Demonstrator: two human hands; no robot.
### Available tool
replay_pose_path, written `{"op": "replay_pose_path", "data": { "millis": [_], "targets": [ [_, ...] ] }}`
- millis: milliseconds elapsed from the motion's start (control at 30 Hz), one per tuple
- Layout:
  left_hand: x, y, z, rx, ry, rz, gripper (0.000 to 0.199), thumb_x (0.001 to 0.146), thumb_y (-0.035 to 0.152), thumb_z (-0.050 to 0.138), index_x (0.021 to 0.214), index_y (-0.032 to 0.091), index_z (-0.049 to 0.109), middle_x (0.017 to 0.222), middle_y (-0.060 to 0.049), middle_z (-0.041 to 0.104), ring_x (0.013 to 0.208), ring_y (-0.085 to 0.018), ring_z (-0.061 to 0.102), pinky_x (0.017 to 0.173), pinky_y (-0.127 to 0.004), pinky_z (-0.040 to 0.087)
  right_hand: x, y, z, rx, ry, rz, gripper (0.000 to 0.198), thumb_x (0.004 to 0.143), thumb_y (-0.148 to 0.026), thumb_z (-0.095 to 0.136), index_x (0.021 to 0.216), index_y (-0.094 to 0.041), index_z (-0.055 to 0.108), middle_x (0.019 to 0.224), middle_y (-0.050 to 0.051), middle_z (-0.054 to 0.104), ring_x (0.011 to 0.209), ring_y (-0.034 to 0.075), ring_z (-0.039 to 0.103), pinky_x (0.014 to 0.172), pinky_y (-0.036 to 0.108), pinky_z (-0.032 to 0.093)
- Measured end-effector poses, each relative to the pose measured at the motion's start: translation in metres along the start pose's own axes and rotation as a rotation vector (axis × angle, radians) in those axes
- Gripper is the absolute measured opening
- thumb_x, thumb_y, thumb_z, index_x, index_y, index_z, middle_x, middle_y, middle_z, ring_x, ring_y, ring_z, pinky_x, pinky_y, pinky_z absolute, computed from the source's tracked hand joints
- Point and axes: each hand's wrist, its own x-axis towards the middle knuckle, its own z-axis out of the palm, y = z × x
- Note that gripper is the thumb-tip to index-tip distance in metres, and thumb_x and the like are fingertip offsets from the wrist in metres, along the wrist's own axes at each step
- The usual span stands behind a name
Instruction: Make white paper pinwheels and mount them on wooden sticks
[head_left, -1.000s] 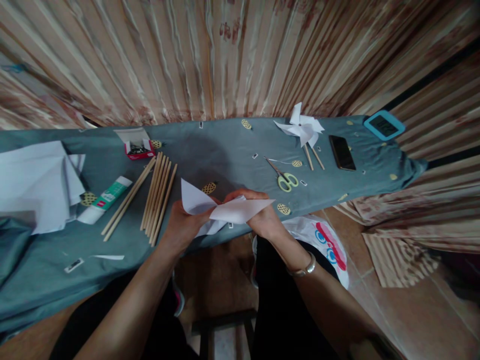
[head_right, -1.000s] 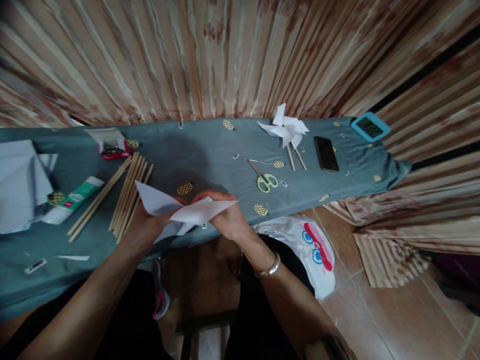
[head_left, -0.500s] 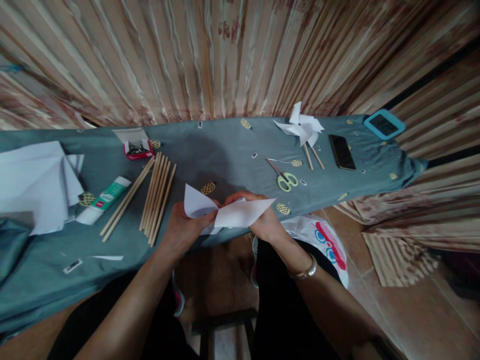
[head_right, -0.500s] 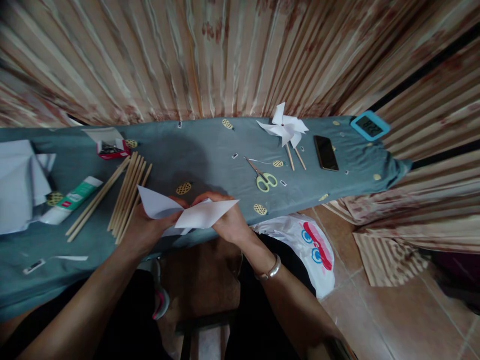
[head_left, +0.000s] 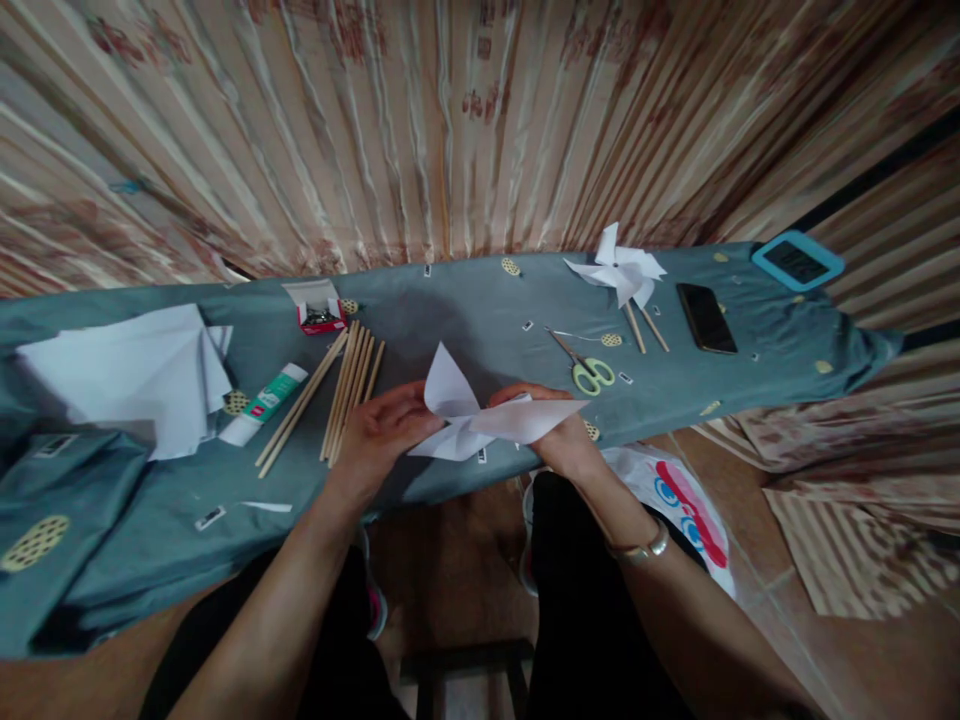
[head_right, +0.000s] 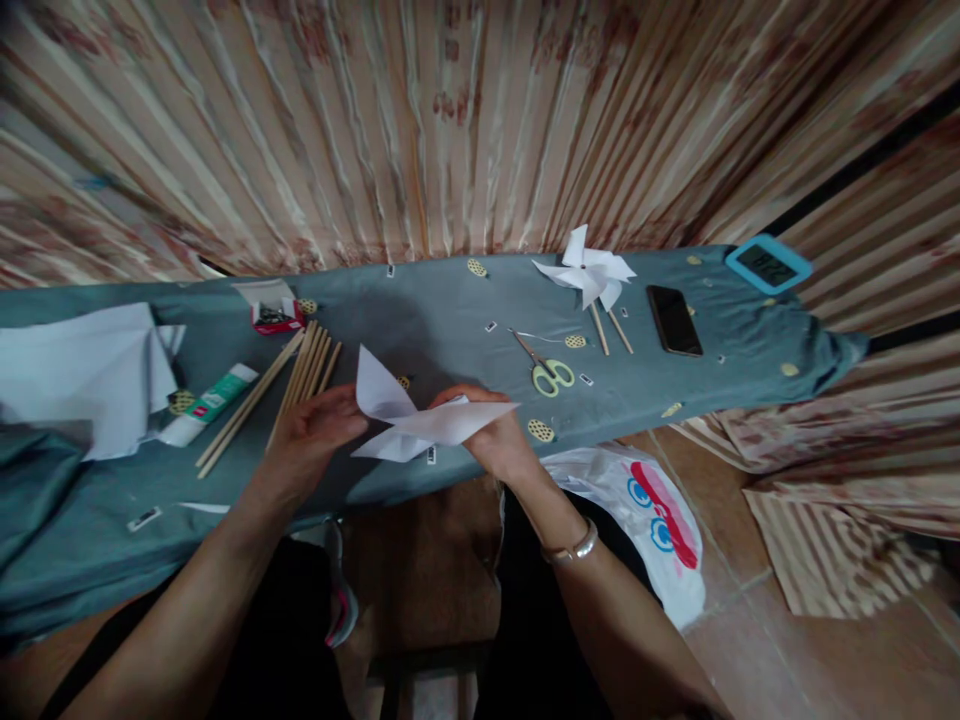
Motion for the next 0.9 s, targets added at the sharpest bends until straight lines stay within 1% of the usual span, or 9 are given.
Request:
{"op": "replay_pose_path", "data": {
  "millis": [100, 167, 200, 300, 433, 533, 700, 800, 900],
  "targets": [
    [0.006, 0.002, -0.02, 0.139, 0.097, 0.141, 0.043, 0.079, 0.055, 0.062, 0.098, 0.018, 0.073, 0.105, -0.011, 0.074, 0.104, -0.027, 0.068, 0.094, -0.041, 0.053, -0.002, -0.002, -0.007, -0.002, 0.036, 0.024, 0.015, 0.068, -0.027, 0.072, 0.08, -0.018, 0.072, 0.082, 0.005, 0.076, 0.074, 0.019, 0.068, 0.068, 0.029, 0.053],
    [0.013, 0.0, -0.033, 0.263, 0.22, 0.184, 0.034, 0.075, 0.046, 0.069, 0.096, 0.018, 0.073, 0.103, -0.01, 0.074, 0.104, -0.026, 0.066, 0.1, -0.042, 0.048, -0.003, -0.004, -0.01, -0.007, 0.035, 0.025, 0.015, 0.068, -0.026, 0.071, 0.08, -0.018, 0.073, 0.082, 0.005, 0.076, 0.074, 0.019, 0.069, 0.068, 0.029, 0.053],
    [0.016, -0.002, -0.04, 0.496, 0.262, 0.242, 0.031, 0.075, 0.042, 0.069, 0.095, 0.019, 0.073, 0.104, -0.008, 0.073, 0.104, -0.027, 0.066, 0.1, -0.042, 0.047, -0.004, -0.004, -0.01, -0.01, 0.025, 0.02, 0.014, 0.068, -0.025, 0.071, 0.079, -0.018, 0.073, 0.082, 0.005, 0.076, 0.075, 0.019, 0.069, 0.068, 0.029, 0.053],
    [0.026, -0.01, -0.055, 0.944, 0.26, 0.381, 0.028, 0.077, 0.034, 0.062, 0.098, 0.018, 0.072, 0.108, -0.013, 0.072, 0.107, -0.031, 0.063, 0.102, -0.045, 0.044, -0.006, -0.006, -0.01, -0.005, -0.025, -0.005, 0.011, 0.068, -0.022, 0.069, 0.078, -0.018, 0.073, 0.08, 0.005, 0.076, 0.075, 0.02, 0.069, 0.068, 0.029, 0.053],
    [0.035, -0.016, -0.061, 1.198, 0.255, 0.432, 0.033, 0.082, 0.029, 0.053, 0.107, 0.015, 0.069, 0.111, -0.016, 0.07, 0.109, -0.033, 0.061, 0.101, -0.045, 0.044, -0.009, -0.005, -0.006, 0.045, -0.037, -0.017, 0.01, 0.07, -0.022, 0.066, 0.077, -0.018, 0.072, 0.079, 0.004, 0.076, 0.074, 0.019, 0.069, 0.065, 0.028, 0.053],
    [0.04, -0.017, -0.06, 1.282, 0.242, 0.449, 0.035, 0.083, 0.026, 0.049, 0.108, 0.011, 0.068, 0.11, -0.018, 0.07, 0.109, -0.034, 0.061, 0.101, -0.046, 0.043, -0.011, -0.006, -0.005, 0.048, -0.037, -0.005, 0.011, 0.07, -0.022, 0.064, 0.077, -0.019, 0.072, 0.079, 0.004, 0.076, 0.072, 0.019, 0.069, 0.063, 0.028, 0.053],
    [0.045, -0.018, -0.057, 1.28, 0.263, 0.45, 0.03, 0.083, 0.028, 0.05, 0.101, 0.015, 0.069, 0.104, -0.016, 0.07, 0.108, -0.034, 0.061, 0.1, -0.045, 0.043, -0.012, -0.01, -0.007, 0.032, -0.069, 0.002, 0.012, 0.07, -0.021, 0.063, 0.077, -0.019, 0.072, 0.082, 0.004, 0.077, 0.076, 0.019, 0.07, 0.068, 0.029, 0.054],
    [0.044, -0.016, -0.051, 1.216, 0.266, 0.426, 0.027, 0.082, 0.029, 0.051, 0.098, 0.016, 0.07, 0.097, -0.014, 0.071, 0.102, -0.032, 0.063, 0.095, -0.044, 0.046, -0.015, -0.012, -0.007, 0.047, -0.066, -0.013, 0.011, 0.071, -0.022, 0.064, 0.078, -0.019, 0.072, 0.08, 0.004, 0.076, 0.076, 0.018, 0.069, 0.066, 0.028, 0.053],
    [0.033, -0.008, -0.036, 1.034, 0.218, 0.392, 0.026, 0.079, 0.028, 0.056, 0.097, 0.018, 0.072, 0.093, -0.01, 0.072, 0.091, -0.027, 0.066, 0.088, -0.039, 0.05, -0.019, -0.012, -0.005, 0.097, -0.094, -0.024, 0.01, 0.073, -0.023, 0.064, 0.079, -0.02, 0.072, 0.081, 0.003, 0.075, 0.073, 0.017, 0.067, 0.064, 0.027, 0.051]
  ]
}}
